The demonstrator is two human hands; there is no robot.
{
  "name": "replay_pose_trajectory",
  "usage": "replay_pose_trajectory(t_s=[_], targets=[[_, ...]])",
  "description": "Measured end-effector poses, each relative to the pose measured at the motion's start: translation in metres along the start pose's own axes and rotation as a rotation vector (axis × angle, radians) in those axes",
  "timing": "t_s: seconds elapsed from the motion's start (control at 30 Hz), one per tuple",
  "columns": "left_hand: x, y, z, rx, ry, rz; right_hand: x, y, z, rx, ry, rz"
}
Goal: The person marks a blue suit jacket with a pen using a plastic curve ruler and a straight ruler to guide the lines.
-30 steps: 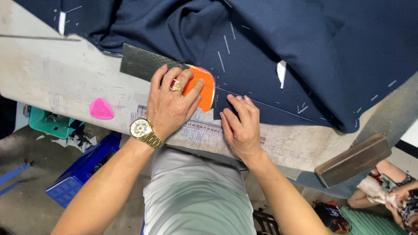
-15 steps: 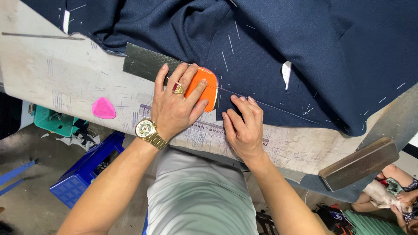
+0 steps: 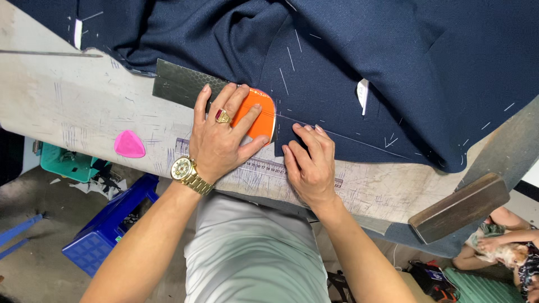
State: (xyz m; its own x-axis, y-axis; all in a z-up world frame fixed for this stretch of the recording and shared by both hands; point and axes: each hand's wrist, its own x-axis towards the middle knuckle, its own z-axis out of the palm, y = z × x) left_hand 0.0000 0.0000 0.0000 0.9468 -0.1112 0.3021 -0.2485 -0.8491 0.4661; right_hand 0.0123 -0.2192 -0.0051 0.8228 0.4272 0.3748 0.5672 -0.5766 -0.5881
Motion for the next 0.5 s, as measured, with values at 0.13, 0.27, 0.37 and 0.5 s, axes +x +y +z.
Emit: replay_pose_trajectory(t_s=[0.13,0.27,0.37,0.5], targets=[[-0.0018,-0.0028,0.0019,-0.015,0.003,0.012,0.0007,-0.0002,0.0006,-0.011,0.010,0.001],[-0.0061,-0.0057,0.0043,-0.027,-0.024,0.001,0.0006,-0.0010,0.0009,-0.025,0.012,0.000],[-0.0084,-0.0061,0.0045,-0.030,-0.043,-0.006,0.0002,0.0001,0.0016,-0.026,0.009,-0.008],[-0.0070,-0.0053,0.0004,-0.046,-0.087,-0.007,-0.0005,0.0007,0.0031,-0.023,0.021,-0.015]])
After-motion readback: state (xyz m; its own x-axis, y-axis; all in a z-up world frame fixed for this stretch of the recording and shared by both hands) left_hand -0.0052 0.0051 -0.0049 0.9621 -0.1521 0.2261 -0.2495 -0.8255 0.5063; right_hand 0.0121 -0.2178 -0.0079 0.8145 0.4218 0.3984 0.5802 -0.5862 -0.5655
